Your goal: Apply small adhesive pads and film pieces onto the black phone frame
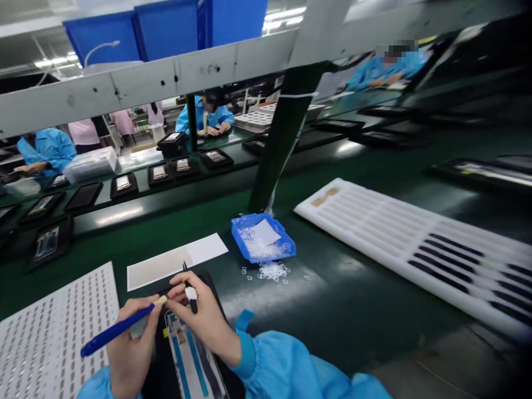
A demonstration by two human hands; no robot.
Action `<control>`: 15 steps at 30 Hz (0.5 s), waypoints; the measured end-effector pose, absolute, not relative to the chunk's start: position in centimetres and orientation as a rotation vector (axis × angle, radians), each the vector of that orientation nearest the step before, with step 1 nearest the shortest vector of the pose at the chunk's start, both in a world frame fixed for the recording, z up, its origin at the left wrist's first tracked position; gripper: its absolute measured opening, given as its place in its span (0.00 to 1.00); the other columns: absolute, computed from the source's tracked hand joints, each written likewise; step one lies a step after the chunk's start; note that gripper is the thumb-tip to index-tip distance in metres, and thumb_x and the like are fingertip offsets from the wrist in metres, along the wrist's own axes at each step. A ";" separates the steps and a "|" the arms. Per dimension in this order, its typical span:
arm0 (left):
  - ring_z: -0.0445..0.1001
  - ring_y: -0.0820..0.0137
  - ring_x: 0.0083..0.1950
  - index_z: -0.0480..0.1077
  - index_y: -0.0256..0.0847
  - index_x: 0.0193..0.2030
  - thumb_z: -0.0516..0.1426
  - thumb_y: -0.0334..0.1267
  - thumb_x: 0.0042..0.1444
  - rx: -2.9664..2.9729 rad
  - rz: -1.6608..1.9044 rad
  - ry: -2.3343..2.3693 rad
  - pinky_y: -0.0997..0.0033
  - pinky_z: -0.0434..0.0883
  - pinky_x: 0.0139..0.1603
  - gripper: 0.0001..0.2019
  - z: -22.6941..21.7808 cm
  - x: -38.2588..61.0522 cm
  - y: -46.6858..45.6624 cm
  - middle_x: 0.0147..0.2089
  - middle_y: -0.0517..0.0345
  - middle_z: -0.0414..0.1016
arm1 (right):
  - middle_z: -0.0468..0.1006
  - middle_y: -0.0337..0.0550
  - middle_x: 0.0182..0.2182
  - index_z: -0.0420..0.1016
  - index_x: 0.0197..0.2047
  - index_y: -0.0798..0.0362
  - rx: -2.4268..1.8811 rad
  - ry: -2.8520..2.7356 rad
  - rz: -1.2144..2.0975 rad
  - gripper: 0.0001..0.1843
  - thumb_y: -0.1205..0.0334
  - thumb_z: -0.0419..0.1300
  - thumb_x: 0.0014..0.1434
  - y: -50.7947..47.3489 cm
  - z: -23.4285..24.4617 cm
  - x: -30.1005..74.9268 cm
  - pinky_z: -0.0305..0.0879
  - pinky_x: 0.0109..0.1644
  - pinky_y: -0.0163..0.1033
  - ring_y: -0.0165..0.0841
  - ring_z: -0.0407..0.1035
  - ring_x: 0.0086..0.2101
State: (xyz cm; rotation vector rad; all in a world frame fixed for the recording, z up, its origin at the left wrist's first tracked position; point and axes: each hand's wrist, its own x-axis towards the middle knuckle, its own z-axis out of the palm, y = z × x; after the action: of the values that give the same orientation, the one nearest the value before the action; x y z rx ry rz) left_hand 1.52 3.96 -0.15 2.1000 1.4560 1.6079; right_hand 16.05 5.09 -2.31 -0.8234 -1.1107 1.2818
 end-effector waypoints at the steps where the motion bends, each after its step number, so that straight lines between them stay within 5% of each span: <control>1: 0.81 0.66 0.36 0.71 0.42 0.36 0.60 0.39 0.57 2.135 1.576 1.471 0.72 0.77 0.35 0.04 0.0 1.7 4.0 0.33 0.58 0.80 | 0.75 0.40 0.33 0.68 0.44 0.53 -0.822 -1.088 1.275 0.15 0.61 0.64 0.53 5.1 -2.4 16.1 0.67 0.38 0.35 0.31 0.71 0.32; 15: 0.81 0.64 0.36 0.70 0.41 0.37 0.61 0.46 0.54 1.925 1.454 1.625 0.70 0.78 0.36 0.11 -0.8 1.8 4.6 0.33 0.57 0.81 | 0.72 0.37 0.29 0.64 0.40 0.53 -0.846 -1.061 1.242 0.12 0.63 0.59 0.52 5.4 -2.8 16.5 0.59 0.32 0.34 0.28 0.63 0.27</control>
State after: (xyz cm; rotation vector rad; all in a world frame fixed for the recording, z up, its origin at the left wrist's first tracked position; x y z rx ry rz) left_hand 1.82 4.57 -0.78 1.9249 1.6246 1.4536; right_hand 16.51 5.42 -2.81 -0.8457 -1.0613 1.2422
